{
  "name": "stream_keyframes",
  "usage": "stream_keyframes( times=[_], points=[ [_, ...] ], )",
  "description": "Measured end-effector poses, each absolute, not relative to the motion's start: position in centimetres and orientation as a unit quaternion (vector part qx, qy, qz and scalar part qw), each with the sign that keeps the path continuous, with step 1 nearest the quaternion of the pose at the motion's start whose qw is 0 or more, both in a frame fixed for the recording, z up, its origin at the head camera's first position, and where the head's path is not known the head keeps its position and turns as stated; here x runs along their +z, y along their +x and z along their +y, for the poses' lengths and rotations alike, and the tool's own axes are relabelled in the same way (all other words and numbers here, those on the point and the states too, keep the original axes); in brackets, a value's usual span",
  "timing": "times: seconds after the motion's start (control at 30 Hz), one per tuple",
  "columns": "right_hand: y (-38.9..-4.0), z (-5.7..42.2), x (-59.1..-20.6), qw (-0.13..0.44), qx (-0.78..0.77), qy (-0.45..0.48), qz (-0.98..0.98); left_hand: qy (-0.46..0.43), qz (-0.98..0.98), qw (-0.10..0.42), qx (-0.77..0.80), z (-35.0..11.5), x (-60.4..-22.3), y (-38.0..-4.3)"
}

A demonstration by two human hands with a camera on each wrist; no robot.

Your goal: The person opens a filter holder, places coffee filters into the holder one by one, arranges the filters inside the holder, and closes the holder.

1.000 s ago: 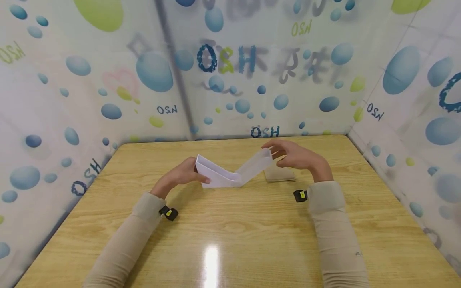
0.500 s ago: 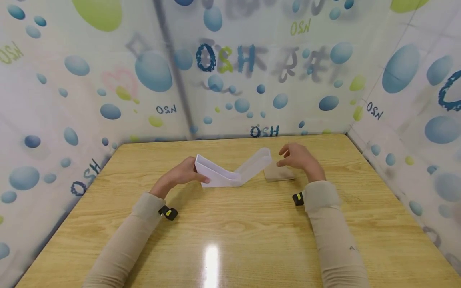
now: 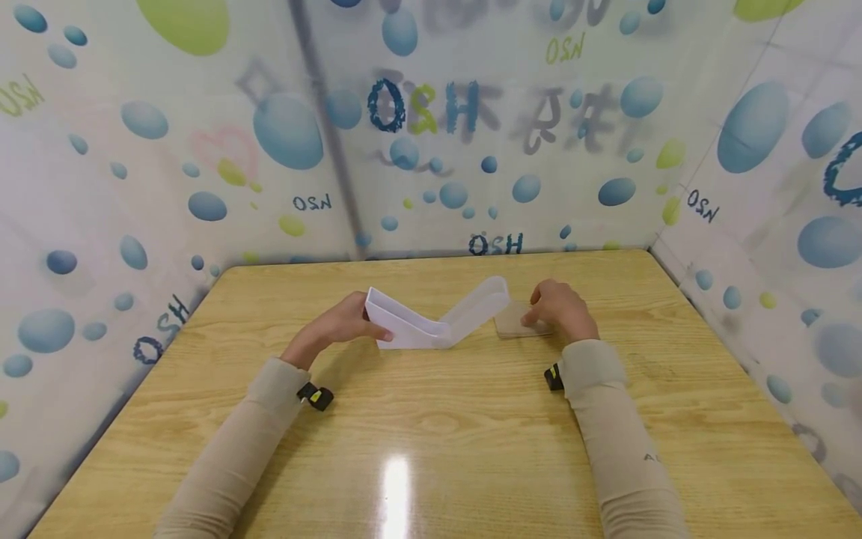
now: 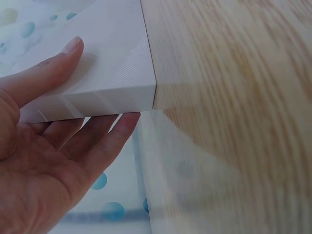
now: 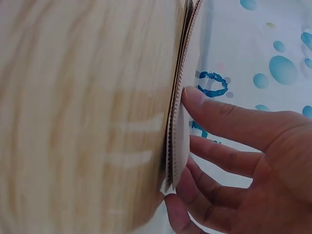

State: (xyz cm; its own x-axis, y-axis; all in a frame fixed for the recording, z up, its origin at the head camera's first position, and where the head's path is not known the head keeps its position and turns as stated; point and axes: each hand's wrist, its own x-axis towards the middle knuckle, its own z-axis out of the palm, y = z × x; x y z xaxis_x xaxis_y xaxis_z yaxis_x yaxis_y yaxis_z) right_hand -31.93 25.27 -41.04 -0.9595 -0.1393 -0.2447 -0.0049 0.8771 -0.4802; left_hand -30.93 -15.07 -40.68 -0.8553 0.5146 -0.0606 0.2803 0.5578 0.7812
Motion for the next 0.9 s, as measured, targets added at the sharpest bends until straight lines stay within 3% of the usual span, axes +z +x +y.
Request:
stream_keyframes(
  times=[0.9],
  points=[
    [-31.88, 25.22, -40.88, 0.107, -0.249, -0.030, 0.962, 0.221, 0.868, 0.147, 0.420, -14.95, -40.50, -30.65]
  ],
)
